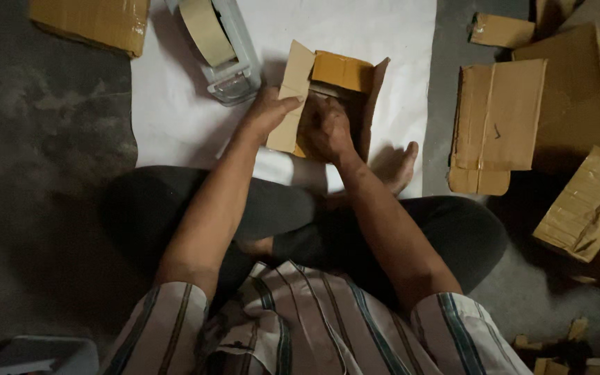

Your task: The person sits on the floor and repeatedly folds small cardboard boxes, inserts items, and seals them with packing tape using a tape dispenser. The person places the sealed boxes aside and continues the process with additional boxes.

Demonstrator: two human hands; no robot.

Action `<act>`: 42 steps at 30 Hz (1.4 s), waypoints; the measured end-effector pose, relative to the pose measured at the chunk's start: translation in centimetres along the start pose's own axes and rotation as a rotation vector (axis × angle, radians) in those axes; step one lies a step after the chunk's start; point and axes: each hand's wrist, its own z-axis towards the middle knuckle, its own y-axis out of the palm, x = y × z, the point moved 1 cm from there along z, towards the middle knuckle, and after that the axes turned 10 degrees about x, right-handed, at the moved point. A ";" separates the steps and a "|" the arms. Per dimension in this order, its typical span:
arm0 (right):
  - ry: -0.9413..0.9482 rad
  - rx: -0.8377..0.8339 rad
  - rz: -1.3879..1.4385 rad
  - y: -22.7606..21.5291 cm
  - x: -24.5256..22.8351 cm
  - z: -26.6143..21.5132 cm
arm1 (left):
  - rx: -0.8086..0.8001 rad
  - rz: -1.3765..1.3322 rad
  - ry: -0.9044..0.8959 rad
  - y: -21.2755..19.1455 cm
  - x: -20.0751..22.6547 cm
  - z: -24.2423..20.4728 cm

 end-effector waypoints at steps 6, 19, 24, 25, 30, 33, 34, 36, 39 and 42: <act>-0.079 0.293 0.056 -0.8 -2.3 -0.3 | 0.138 0.307 0.199 0.4 0.7 -0.4; -0.131 0.066 -0.247 -1.9 -4.8 -0.4 | 0.355 0.601 0.399 2.3 -3.4 1.5; -0.023 -0.483 -0.537 -3.0 -6.6 -0.3 | 0.339 0.677 0.354 3.3 -2.2 -0.8; -0.075 -0.360 -0.367 -3.8 -7.0 -0.3 | 0.296 0.725 0.293 3.5 -1.4 -1.5; -0.152 -0.124 -0.292 -4.4 -7.9 -1.7 | 0.357 0.847 0.307 3.9 3.1 -4.9; -0.240 -0.059 -0.381 -3.5 -8.5 -2.2 | 0.405 0.825 0.338 3.5 4.5 -6.3; -0.310 -0.053 -0.427 -3.4 -8.9 -2.2 | 0.433 0.803 0.372 3.3 4.6 -6.7; -0.385 0.002 -0.507 -3.7 -9.8 -2.0 | 0.443 0.747 0.379 3.2 4.6 -7.1; -0.411 0.115 -0.540 -5.3 -11.9 -1.8 | 0.424 0.673 0.323 3.8 4.3 -6.3; -0.415 0.189 -0.419 -7.3 -13.3 -2.0 | 0.448 0.663 0.280 4.7 3.6 -4.9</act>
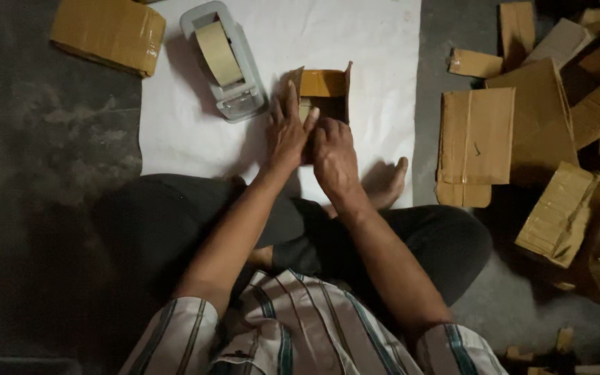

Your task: The person sits on the floor and repeatedly folds small cardboard boxes, inserts items, and seals them with packing tape using a tape dispenser. The person places the sealed boxes aside and continues the process with additional boxes.

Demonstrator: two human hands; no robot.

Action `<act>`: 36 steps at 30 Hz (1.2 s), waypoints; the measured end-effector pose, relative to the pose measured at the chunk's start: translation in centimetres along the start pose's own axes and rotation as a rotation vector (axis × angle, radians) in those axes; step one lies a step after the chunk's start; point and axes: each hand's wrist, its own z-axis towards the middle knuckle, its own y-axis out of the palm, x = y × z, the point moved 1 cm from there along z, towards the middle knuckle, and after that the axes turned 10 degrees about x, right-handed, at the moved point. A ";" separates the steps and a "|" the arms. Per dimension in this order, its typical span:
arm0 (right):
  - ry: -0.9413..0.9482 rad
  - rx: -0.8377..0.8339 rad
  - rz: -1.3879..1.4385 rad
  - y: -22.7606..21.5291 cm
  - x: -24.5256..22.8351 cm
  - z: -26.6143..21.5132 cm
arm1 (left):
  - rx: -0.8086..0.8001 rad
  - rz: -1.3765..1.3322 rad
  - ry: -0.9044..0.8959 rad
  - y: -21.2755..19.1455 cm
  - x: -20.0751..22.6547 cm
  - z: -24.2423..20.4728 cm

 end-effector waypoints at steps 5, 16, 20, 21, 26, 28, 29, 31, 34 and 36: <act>0.262 0.143 -0.152 -1.6 1.9 -2.7 | -0.118 0.245 0.145 2.5 -0.3 -1.1; 0.649 -0.135 0.129 6.6 7.0 -8.0 | 0.224 -0.020 0.240 0.9 0.4 -2.9; 0.846 -0.025 0.413 7.2 9.0 -8.1 | -0.053 -0.351 0.119 4.4 -1.7 -2.6; 0.999 -0.015 0.535 7.2 9.3 -8.2 | -0.068 -0.346 0.157 5.4 -2.7 -2.2; 1.289 -0.069 0.888 5.4 8.8 -7.4 | -0.384 -0.664 -0.152 9.1 -7.0 -0.8; 1.218 -0.100 0.833 4.4 8.5 -6.9 | -0.469 -0.841 -0.241 9.3 -7.6 -0.5; 1.182 -0.118 0.803 4.1 8.4 -6.8 | -0.478 -0.855 -0.235 9.3 -7.6 -0.5; 1.173 -0.202 0.644 4.0 8.1 -7.0 | -0.487 -0.884 -0.220 8.8 -7.3 -0.5; 0.984 -0.138 0.490 4.7 8.1 -6.4 | -0.412 -0.706 -0.178 7.1 -5.3 -0.9; 0.907 -0.062 0.479 5.4 8.7 -6.4 | -0.136 -0.309 -0.036 5.8 -3.2 -2.3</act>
